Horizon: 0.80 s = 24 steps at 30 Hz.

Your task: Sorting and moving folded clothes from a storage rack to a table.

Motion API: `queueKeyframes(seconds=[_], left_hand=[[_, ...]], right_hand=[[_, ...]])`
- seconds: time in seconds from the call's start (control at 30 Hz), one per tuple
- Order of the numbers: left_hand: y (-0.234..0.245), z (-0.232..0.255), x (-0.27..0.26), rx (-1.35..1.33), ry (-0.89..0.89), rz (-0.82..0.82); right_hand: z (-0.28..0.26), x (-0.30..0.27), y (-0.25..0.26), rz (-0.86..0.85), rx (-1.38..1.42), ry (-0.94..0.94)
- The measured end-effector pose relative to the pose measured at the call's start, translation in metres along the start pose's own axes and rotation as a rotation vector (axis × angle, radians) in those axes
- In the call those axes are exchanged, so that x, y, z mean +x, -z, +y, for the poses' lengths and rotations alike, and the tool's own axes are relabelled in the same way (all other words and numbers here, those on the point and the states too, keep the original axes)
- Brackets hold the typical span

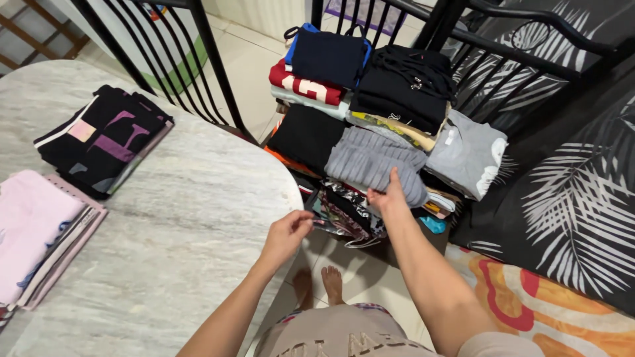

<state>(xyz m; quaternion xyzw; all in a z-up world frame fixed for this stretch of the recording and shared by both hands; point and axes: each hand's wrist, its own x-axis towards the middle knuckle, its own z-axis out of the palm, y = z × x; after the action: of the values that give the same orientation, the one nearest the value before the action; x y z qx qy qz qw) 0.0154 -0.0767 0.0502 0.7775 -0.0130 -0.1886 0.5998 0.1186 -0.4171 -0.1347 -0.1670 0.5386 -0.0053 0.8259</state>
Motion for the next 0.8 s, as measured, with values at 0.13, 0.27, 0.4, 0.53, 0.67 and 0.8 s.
queueKeyframes(seconds=[0.13,0.27,0.4,0.53,0.67,0.8], left_hand=[[-0.003,0.015,0.019,0.109,-0.105,-0.029],[-0.003,0.024,0.03,0.06,-0.128,-0.027],[0.0,0.036,0.029,0.025,-0.134,-0.042],[0.005,0.038,0.029,0.067,-0.168,-0.009],[0.02,0.039,0.03,0.174,-0.128,0.036],[0.036,0.027,0.046,-0.033,-0.171,0.048]], right_hand=[[-0.006,0.023,-0.005,-0.06,-0.018,0.033],[-0.012,-0.014,-0.019,0.022,-0.138,0.242],[-0.018,-0.006,-0.018,-0.113,0.019,0.306],[-0.018,0.045,-0.002,-0.341,0.172,0.078],[-0.004,0.0,-0.024,-0.195,0.149,0.309],[0.02,-0.132,-0.069,-0.175,0.011,0.678]])
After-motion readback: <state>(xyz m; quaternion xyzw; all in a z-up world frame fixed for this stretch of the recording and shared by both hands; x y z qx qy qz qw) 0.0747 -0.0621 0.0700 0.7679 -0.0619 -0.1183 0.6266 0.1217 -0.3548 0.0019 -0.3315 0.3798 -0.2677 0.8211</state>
